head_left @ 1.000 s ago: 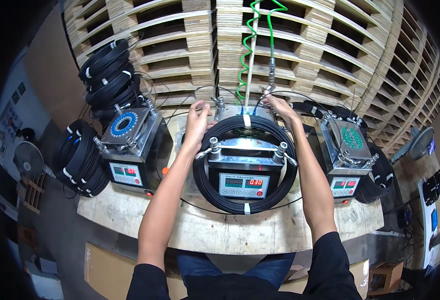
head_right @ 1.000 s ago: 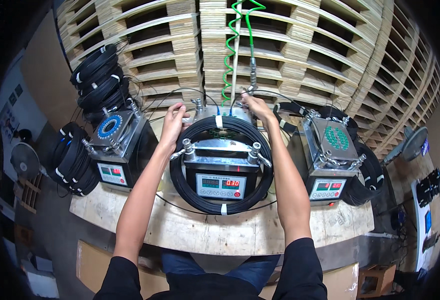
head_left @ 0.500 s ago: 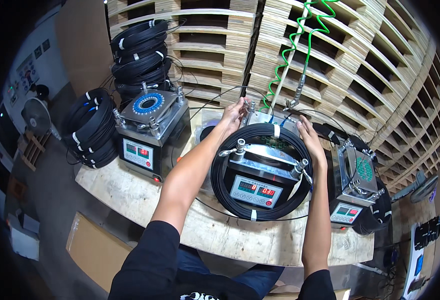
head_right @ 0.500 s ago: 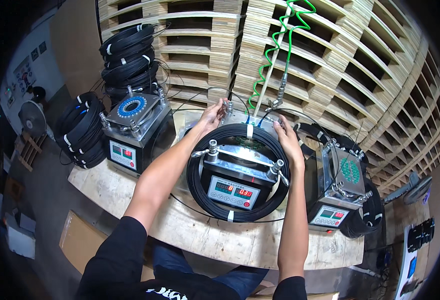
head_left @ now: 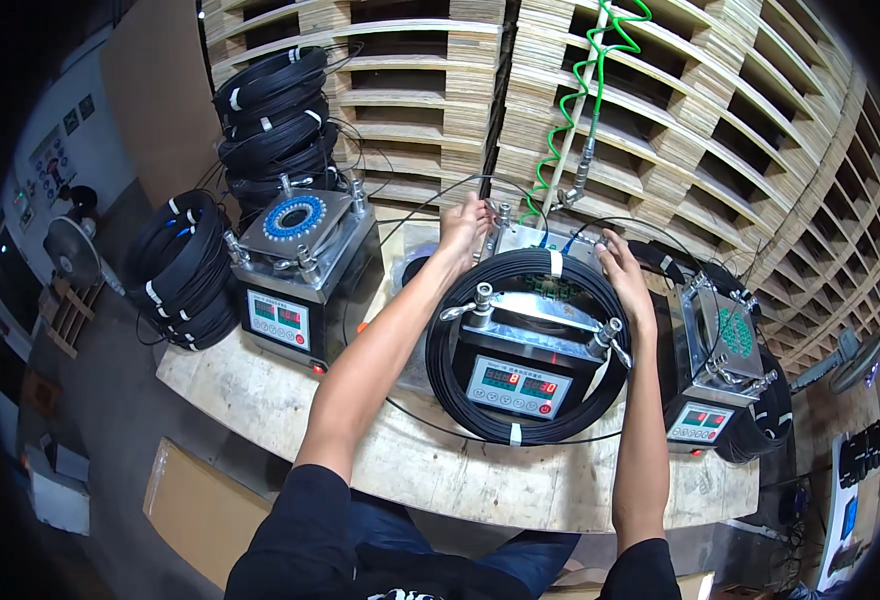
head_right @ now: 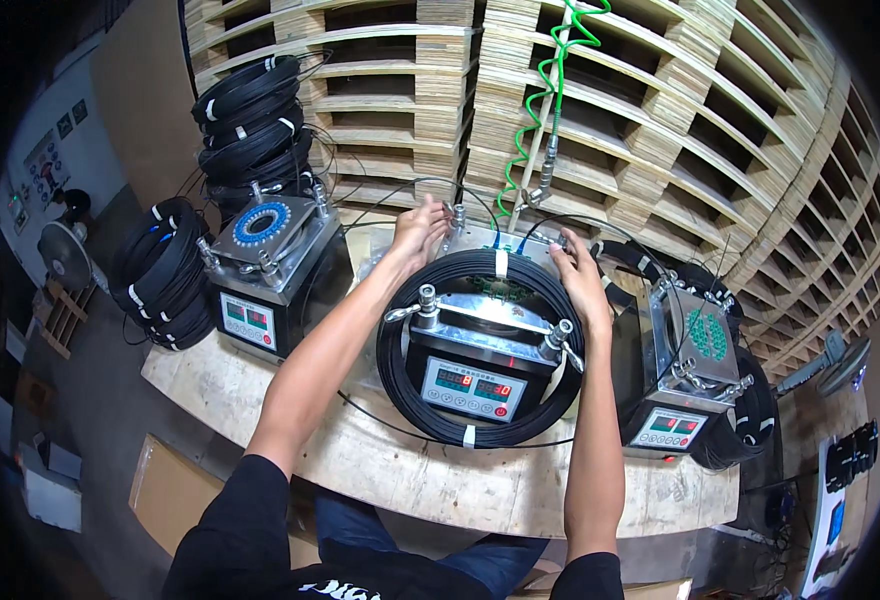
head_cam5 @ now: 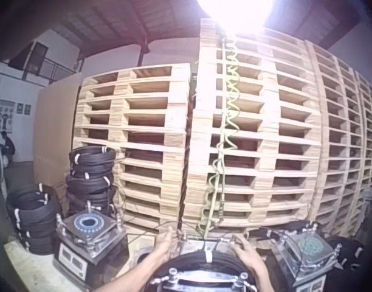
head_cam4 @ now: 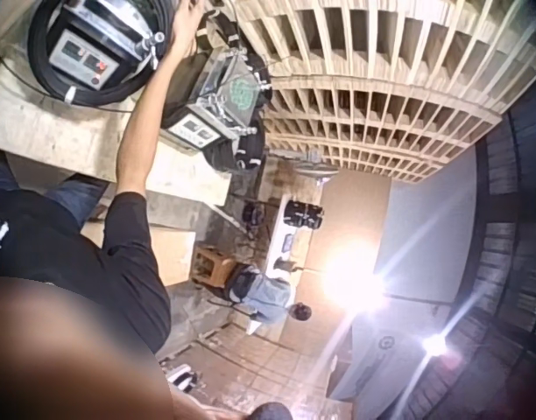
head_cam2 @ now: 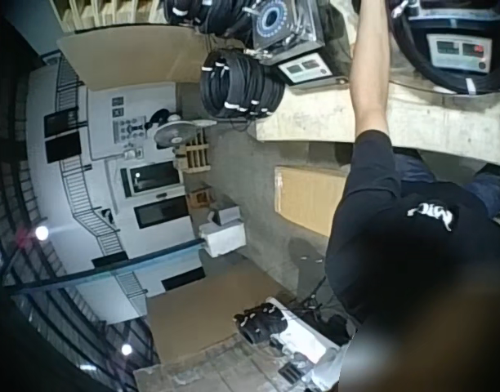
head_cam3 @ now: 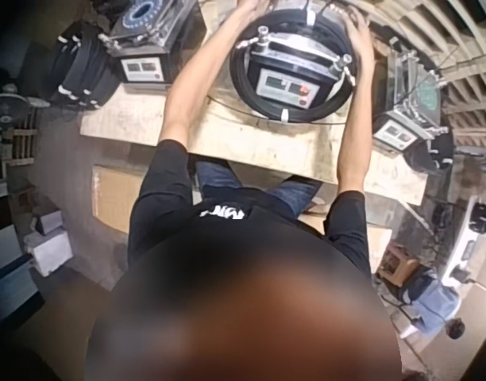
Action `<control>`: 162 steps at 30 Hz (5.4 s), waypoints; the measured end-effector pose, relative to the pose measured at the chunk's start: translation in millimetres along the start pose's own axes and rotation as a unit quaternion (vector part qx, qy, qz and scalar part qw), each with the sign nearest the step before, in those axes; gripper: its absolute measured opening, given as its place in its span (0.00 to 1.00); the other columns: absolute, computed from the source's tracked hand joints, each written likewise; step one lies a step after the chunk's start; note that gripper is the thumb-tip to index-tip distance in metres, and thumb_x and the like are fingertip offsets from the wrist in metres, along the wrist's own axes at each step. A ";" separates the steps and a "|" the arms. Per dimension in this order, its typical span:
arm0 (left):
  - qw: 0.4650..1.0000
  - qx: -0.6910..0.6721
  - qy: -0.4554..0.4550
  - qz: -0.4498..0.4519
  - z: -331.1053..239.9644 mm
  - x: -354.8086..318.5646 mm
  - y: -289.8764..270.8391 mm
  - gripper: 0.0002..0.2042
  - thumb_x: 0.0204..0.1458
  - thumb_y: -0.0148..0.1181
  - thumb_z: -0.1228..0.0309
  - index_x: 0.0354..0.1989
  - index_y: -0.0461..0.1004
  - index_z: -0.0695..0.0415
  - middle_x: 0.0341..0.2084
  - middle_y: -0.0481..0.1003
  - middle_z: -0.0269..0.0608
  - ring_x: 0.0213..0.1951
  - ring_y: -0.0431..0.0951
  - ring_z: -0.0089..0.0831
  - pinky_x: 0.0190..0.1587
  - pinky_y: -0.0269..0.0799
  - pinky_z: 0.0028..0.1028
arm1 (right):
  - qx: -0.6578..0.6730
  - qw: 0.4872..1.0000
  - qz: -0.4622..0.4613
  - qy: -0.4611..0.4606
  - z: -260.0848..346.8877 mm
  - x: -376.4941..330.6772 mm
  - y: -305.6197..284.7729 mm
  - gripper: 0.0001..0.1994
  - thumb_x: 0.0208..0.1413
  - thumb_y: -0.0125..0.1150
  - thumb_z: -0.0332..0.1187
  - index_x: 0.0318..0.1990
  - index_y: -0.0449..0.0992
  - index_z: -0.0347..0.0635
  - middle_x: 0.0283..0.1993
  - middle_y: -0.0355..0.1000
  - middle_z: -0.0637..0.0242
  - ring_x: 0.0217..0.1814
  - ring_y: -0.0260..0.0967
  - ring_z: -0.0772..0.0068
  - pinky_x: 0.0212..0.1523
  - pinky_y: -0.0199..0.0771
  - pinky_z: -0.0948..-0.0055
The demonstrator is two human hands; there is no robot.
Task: Operator places a wound cable coil onto a testing or processing machine and secures the fixture.
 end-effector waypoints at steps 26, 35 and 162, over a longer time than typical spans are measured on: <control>0.798 0.468 0.378 0.042 -111.2 -258.4 16.5 0.08 0.61 0.59 0.71 0.40 0.73 0.65 0.31 0.74 0.50 0.32 0.77 0.47 0.34 0.70 0.39 | -0.003 0.998 -0.044 -0.053 -18.0 10.8 -13.9 0.27 0.64 0.60 0.42 0.65 0.66 0.38 0.44 0.77 0.55 0.40 0.72 0.71 0.41 0.72 0.72; 0.848 0.442 0.285 -0.057 -85.6 -260.5 2.7 0.10 0.69 0.41 0.66 0.43 0.62 0.61 0.22 0.76 0.57 0.28 0.78 0.59 0.28 0.69 0.48 | -0.066 0.984 -0.140 -0.085 13.7 -72.6 -22.4 0.22 0.67 0.54 0.37 0.65 0.67 0.40 0.51 0.76 0.52 0.51 0.74 0.62 0.54 0.71 0.66; 0.766 0.482 0.233 0.357 -149.1 -102.7 173.7 0.13 0.62 0.59 0.68 0.47 0.79 0.64 0.27 0.81 0.44 0.27 0.79 0.25 0.32 0.75 0.29 | -0.171 0.958 0.165 -0.161 131.1 -18.0 -2.9 0.17 0.58 0.62 0.28 0.51 0.64 0.36 0.27 0.72 0.54 0.28 0.70 0.62 0.33 0.69 0.62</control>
Point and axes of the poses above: each hand's wrist, its own x-axis towards the middle knuckle, its own y-axis out of the palm, z = x × y, the point moved 8 cm from there along x, towards the middle knuckle
